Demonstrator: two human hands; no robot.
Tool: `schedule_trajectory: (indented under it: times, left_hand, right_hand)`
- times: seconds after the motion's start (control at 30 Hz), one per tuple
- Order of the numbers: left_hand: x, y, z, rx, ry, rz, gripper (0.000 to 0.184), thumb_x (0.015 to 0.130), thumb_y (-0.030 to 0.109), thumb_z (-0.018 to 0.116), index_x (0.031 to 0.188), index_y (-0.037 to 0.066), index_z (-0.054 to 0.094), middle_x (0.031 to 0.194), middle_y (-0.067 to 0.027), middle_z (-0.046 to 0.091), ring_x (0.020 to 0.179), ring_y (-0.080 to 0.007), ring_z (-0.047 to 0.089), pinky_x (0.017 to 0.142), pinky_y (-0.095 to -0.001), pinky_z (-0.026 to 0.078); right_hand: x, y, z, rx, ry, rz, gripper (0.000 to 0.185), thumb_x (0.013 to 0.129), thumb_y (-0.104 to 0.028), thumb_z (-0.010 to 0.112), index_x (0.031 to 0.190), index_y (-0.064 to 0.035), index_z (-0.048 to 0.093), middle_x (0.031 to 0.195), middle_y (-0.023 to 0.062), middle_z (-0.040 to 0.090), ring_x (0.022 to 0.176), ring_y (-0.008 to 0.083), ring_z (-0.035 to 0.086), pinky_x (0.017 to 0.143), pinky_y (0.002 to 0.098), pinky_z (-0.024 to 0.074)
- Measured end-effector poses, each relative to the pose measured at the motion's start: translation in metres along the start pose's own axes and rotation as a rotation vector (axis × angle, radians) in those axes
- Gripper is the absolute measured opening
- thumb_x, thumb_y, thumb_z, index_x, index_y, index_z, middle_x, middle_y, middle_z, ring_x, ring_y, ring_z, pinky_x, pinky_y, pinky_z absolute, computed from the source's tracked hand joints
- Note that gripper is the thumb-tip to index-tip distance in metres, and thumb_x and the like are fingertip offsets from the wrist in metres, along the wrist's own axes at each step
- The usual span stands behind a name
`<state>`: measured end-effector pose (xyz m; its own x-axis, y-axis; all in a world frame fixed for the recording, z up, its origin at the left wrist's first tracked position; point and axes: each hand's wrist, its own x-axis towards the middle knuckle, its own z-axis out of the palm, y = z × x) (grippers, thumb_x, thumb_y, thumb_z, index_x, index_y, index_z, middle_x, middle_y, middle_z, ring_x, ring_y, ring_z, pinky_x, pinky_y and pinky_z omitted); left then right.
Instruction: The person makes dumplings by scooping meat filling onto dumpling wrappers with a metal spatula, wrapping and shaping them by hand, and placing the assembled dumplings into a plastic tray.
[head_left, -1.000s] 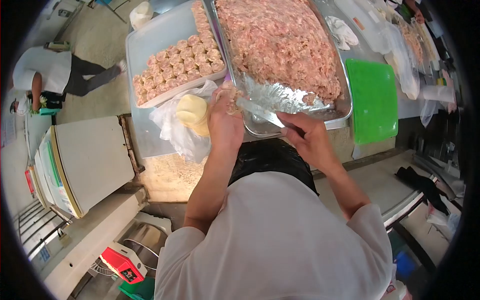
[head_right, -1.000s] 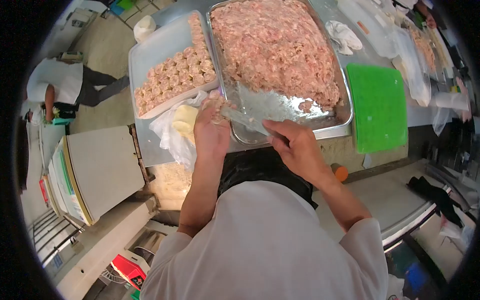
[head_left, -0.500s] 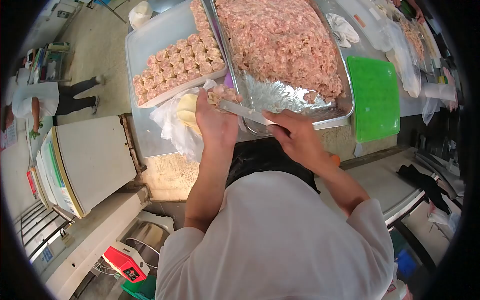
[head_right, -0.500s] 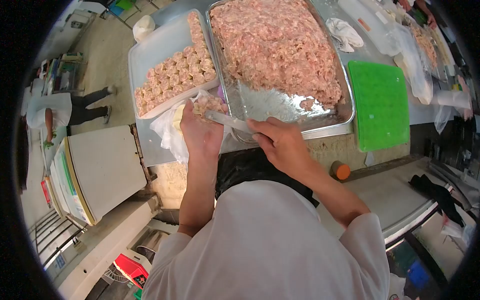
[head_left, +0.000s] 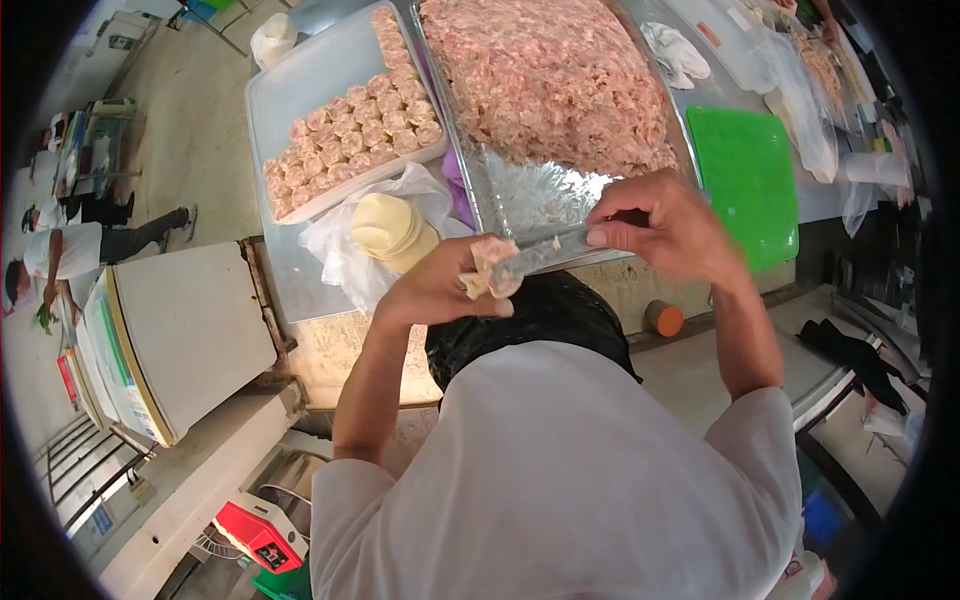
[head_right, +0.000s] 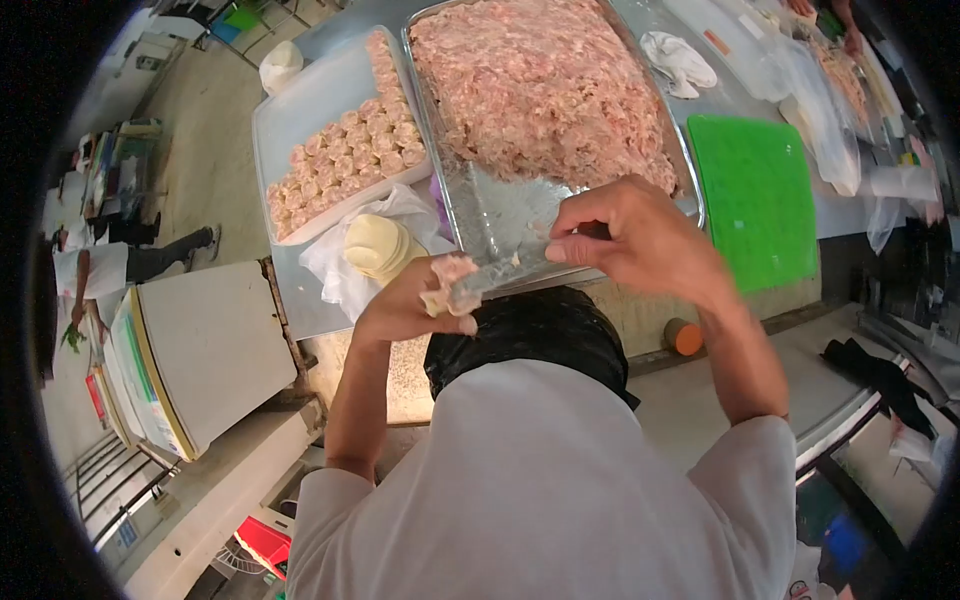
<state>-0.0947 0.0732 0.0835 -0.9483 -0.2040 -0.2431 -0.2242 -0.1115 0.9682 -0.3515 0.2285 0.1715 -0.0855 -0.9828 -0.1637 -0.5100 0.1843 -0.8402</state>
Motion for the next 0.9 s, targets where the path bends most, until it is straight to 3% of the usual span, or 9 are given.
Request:
schedule_trajectory:
  times: [0.07,0.1,0.33,0.43,0.53,0.63,0.73,0.83,0.9]
  left_hand:
    - [0.005,0.015,0.003,0.151,-0.139,0.036,0.053,0.069,0.020,0.095,0.110,0.004,0.064,0.091,-0.0036,0.066,0.084,-0.0115,0.060,0.075,-0.0296,0.048]
    - [0.007,0.021,0.008,0.112,-0.119,0.039,0.054,0.069,0.023,0.095,0.107,0.003,0.062,0.087,-0.0026,0.063,0.080,-0.0104,0.054,0.072,-0.0299,0.046]
    - [0.012,0.002,0.021,0.287,0.132,0.093,0.043,0.070,0.021,0.094,0.097,0.000,0.068,0.085,-0.0039,0.068,0.080,-0.0122,0.061,0.073,-0.0291,0.048]
    - [0.017,0.003,0.014,0.266,0.141,0.031,0.040,0.071,0.022,0.093,0.093,-0.002,0.069,0.084,-0.0055,0.069,0.081,-0.0134,0.063,0.075,-0.0302,0.050]
    - [0.018,0.010,0.018,0.229,0.169,0.077,0.039,0.072,0.022,0.091,0.092,-0.002,0.069,0.081,-0.0067,0.069,0.080,-0.0141,0.063,0.075,-0.0303,0.050]
    - [0.024,0.012,0.016,0.295,0.200,0.168,0.036,0.073,0.021,0.090,0.090,-0.003,0.069,0.078,-0.0076,0.069,0.076,-0.0147,0.063,0.073,-0.0299,0.050]
    - [0.027,0.010,0.014,0.348,0.205,0.119,0.031,0.072,0.017,0.088,0.087,-0.002,0.069,0.077,-0.0083,0.068,0.071,-0.0155,0.063,0.070,-0.0298,0.050]
    - [0.031,0.016,0.018,0.380,0.213,0.139,0.027,0.070,0.014,0.087,0.084,-0.002,0.069,0.075,-0.0085,0.068,0.069,-0.0158,0.063,0.069,-0.0301,0.050]
    - [0.034,0.026,0.019,0.402,0.206,0.186,0.024,0.069,0.011,0.086,0.082,-0.001,0.070,0.073,-0.0083,0.068,0.067,-0.0159,0.063,0.069,-0.0307,0.050]
  right_hand:
    - [0.004,-0.003,-0.007,-0.065,-0.085,-0.004,0.017,0.087,-0.017,0.077,0.089,-0.0012,0.072,0.072,0.0132,0.065,0.066,0.0244,0.061,0.064,0.0376,0.0471]
    - [0.006,-0.004,-0.008,-0.064,-0.098,0.009,0.018,0.087,-0.019,0.077,0.088,-0.0014,0.072,0.072,0.0136,0.065,0.066,0.0253,0.061,0.064,0.0382,0.0469]
    - [0.006,0.016,0.008,-0.053,-0.122,0.115,0.021,0.088,-0.019,0.076,0.086,0.0007,0.070,0.069,0.0139,0.063,0.064,0.0238,0.058,0.062,0.0380,0.0453]
    - [-0.004,0.004,-0.010,-0.083,-0.033,0.278,0.017,0.089,-0.012,0.076,0.086,0.0029,0.070,0.066,0.0066,0.058,0.064,0.0126,0.050,0.061,0.0316,0.0412]
    - [-0.006,0.007,0.004,0.061,-0.009,0.144,0.021,0.090,-0.017,0.074,0.085,0.0027,0.071,0.064,0.0130,0.058,0.060,0.0180,0.052,0.060,0.0357,0.0427]
    - [-0.008,0.020,0.018,0.105,-0.047,0.202,0.015,0.091,-0.011,0.074,0.087,0.0029,0.072,0.065,0.0061,0.058,0.062,0.0112,0.048,0.059,0.0322,0.0395]
    - [-0.017,0.018,-0.002,0.002,0.001,0.214,0.021,0.092,-0.016,0.072,0.085,0.0040,0.070,0.064,0.0123,0.058,0.060,0.0170,0.050,0.060,0.0349,0.0422]
    - [-0.017,0.005,-0.001,0.127,0.033,0.203,0.017,0.094,-0.013,0.072,0.089,0.0035,0.072,0.064,0.0046,0.057,0.063,0.0087,0.046,0.058,0.0318,0.0384]
    - [-0.011,0.014,0.014,0.166,0.007,0.176,0.019,0.095,-0.013,0.072,0.088,0.0044,0.071,0.065,0.0041,0.057,0.063,0.0090,0.046,0.058,0.0319,0.0387]
